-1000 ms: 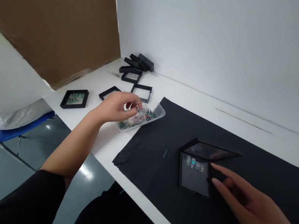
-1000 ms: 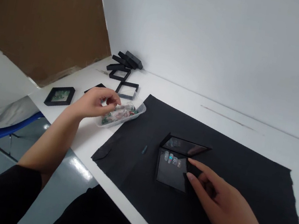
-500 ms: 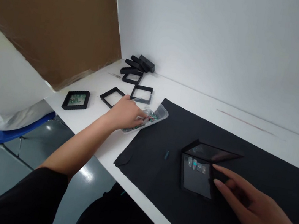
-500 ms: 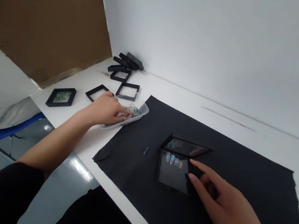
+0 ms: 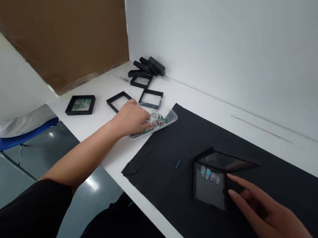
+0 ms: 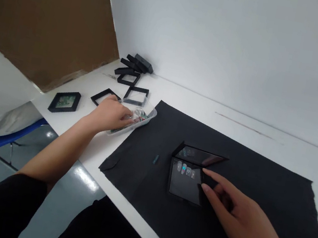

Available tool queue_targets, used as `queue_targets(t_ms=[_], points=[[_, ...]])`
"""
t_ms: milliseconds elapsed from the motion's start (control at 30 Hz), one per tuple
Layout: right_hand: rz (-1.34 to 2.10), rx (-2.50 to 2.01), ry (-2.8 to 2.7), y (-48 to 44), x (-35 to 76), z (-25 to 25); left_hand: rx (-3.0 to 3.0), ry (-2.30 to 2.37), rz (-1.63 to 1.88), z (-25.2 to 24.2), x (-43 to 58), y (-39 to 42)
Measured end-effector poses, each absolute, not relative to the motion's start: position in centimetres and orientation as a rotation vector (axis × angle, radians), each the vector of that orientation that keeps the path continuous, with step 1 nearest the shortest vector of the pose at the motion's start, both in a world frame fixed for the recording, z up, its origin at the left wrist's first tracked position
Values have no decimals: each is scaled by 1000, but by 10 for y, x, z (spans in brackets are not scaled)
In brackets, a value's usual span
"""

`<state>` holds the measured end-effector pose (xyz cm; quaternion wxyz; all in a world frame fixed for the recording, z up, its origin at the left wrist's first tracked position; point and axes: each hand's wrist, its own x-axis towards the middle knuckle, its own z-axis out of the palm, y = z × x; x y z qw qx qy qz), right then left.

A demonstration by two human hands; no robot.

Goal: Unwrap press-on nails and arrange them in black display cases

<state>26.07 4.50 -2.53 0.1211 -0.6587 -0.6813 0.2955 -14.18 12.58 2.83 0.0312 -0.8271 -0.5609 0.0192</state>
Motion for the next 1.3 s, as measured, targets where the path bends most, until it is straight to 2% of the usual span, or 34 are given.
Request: queue_targets(t_ms=[367,667,967,1300], points=[[825,-1925,-1987,47,272,-43,-2530,-1761,31,27,-144,123],[899,-1893,-2001,46,266,-33,-2584,-1749,-53,30,-148,121],[810,-1777,-2053,50,268,-32,-2531,-1793,-51,28,-147,121],[868,-1883,-2020,48,257,-21,-2499,-1805,-139,25,-153,122]])
